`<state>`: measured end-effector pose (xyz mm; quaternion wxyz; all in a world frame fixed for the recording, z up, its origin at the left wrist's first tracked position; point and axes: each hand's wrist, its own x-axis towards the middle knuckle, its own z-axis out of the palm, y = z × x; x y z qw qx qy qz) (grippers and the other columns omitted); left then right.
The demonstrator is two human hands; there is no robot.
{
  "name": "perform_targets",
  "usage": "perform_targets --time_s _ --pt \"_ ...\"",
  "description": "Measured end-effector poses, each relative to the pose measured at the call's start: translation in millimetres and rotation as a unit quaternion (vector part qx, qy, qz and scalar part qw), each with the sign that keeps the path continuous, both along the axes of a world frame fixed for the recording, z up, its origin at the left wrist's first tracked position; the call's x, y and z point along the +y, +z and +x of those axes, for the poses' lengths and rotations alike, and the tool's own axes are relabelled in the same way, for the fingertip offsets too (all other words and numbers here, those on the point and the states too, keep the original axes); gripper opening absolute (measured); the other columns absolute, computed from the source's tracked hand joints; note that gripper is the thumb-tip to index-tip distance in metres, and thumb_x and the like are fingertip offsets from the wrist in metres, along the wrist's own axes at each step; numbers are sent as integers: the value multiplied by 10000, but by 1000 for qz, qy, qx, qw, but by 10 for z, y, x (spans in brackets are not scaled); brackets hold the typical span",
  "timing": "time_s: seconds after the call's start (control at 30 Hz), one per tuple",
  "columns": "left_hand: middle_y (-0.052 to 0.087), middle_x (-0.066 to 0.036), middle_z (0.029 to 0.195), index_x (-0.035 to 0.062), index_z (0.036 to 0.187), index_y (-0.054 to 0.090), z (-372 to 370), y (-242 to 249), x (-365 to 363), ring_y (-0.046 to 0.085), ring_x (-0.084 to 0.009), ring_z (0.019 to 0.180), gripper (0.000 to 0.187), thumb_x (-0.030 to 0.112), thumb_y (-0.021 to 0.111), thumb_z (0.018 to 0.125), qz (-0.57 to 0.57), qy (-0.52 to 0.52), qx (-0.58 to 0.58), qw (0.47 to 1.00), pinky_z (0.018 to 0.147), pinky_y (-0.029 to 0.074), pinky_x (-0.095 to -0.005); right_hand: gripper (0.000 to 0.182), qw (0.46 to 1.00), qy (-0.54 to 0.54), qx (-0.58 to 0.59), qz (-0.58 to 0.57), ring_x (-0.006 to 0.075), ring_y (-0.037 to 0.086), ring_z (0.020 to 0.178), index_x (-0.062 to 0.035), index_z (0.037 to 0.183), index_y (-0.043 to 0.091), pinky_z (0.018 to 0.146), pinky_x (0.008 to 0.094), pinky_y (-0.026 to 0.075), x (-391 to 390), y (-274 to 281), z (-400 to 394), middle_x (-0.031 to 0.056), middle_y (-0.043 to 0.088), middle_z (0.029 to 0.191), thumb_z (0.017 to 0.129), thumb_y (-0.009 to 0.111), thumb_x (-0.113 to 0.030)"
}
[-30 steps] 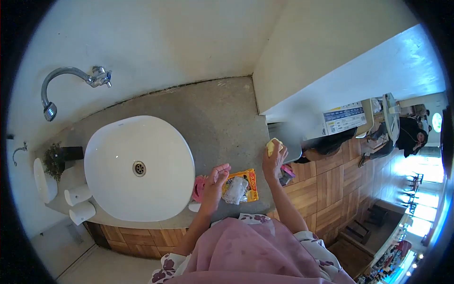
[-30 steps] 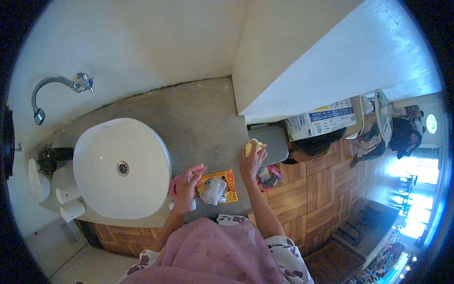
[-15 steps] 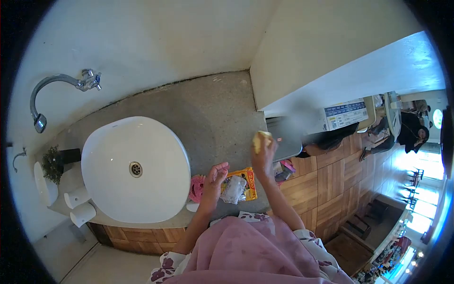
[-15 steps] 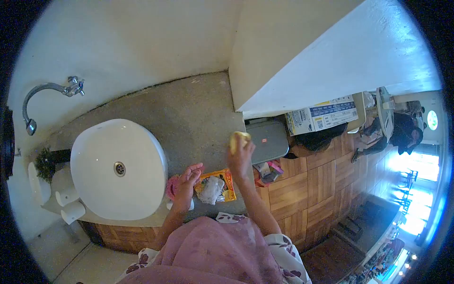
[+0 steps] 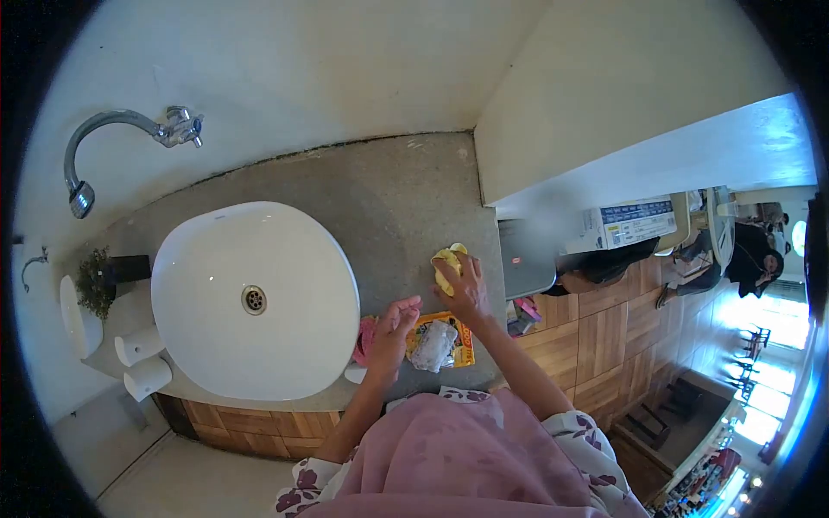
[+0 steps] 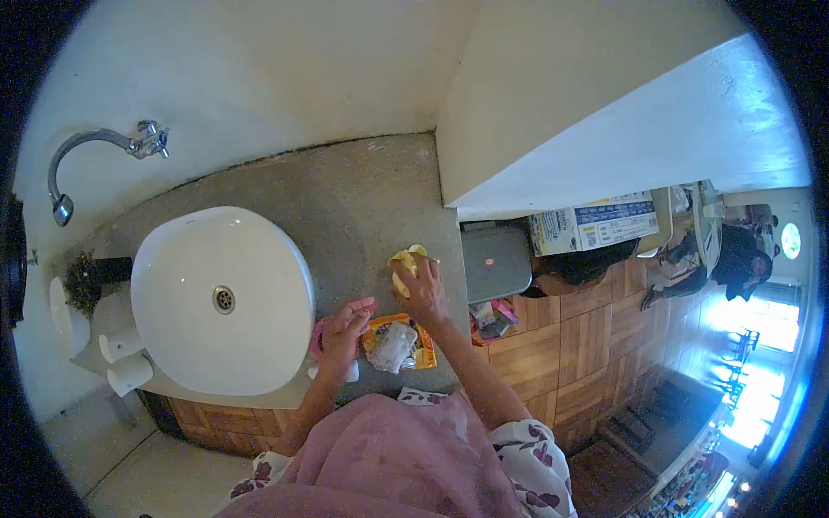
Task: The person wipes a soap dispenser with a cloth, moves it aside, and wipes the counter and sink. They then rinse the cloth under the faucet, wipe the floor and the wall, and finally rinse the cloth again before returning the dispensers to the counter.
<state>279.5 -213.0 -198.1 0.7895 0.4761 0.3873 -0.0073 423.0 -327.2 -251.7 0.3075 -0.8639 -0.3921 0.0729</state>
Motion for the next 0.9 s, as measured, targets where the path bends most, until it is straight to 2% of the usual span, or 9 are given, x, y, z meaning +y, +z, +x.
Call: perform_targets --time_s 0.3,0.5,0.6,0.67,0.7,0.77,0.8,0.87,0.9 --pt "539 -119 1202 6 1199 502 -72 127 50 490 -177 1134 335 195 527 924 -9 31 -15 999 993 354 -292 352 979 122 -161 -4 338 497 959 -166 1039 625 745 412 498 -21 -374 241 171 489 1097 692 656 -119" --pt "554 -90 1201 44 1189 525 -425 260 52 497 -172 1135 353 267 523 915 21 60 -27 998 961 364 -309 381 988 3 -149 -49 336 533 939 -136 1001 628 732 406 512 162 -373 160 148 498 1007 633 680 -52" --pt "557 -79 1164 45 1172 537 -653 273 14 507 -157 1087 321 243 522 919 24 69 -35 997 930 394 -286 303 980 -159 -121 -2 299 582 852 -141 989 622 677 381 516 305 -507 263 117 542 949 702 665 -54" --pt "563 -64 1148 52 1158 547 -769 301 -12 516 -150 1064 313 249 520 917 31 71 -47 996 912 405 -287 240 940 -258 177 141 288 622 808 -132 1017 597 645 383 531 271 -496 472 140 603 927 783 639 -102" --pt "567 -54 1134 58 1150 551 -810 343 -15 521 -144 1047 297 242 516 920 25 78 -59 995 902 412 -288 240 941 -253 172 144 288 622 808 -132 1017 597 645 383 531 254 -406 516 140 603 927 783 639 -102" --pt "571 -45 1120 64 1142 556 -861 414 -1 527 -138 1030 281 235 512 922 19 89 -76 993 892 419 -289 285 714 -284 519 376 233 616 856 -114 1081 564 629 359 506 263 -120 552 61 620 970 805 622 -155" --pt "572 -44 1117 62 1138 555 -877 443 14 526 -132 1026 275 230 506 927 6 93 -90 992 889 420 -286 285 717 -278 517 376 233 616 856 -114 1081 564 629 359 506 291 4 507 61 620 970 805 622 -155" --pt "572 -44 1114 59 1134 555 -877 563 80 525 -126 1022 268 225 500 931 -3 105 -111 988 886 421 -284 336 603 -183 657 414 238 620 884 -94 1114 540 659 368 515 360 277 315 66 618 1021 820 606 -243" --pt "566 -51 1129 52 1143 547 -865 675 132 521 -134 1045 273 222 494 935 -5 107 -106 989 903 412 -282 336 605 -174 659 412 238 620 884 -94 1114 540 659 368 515 458 482 146 66 618 1021 820 606 -243"
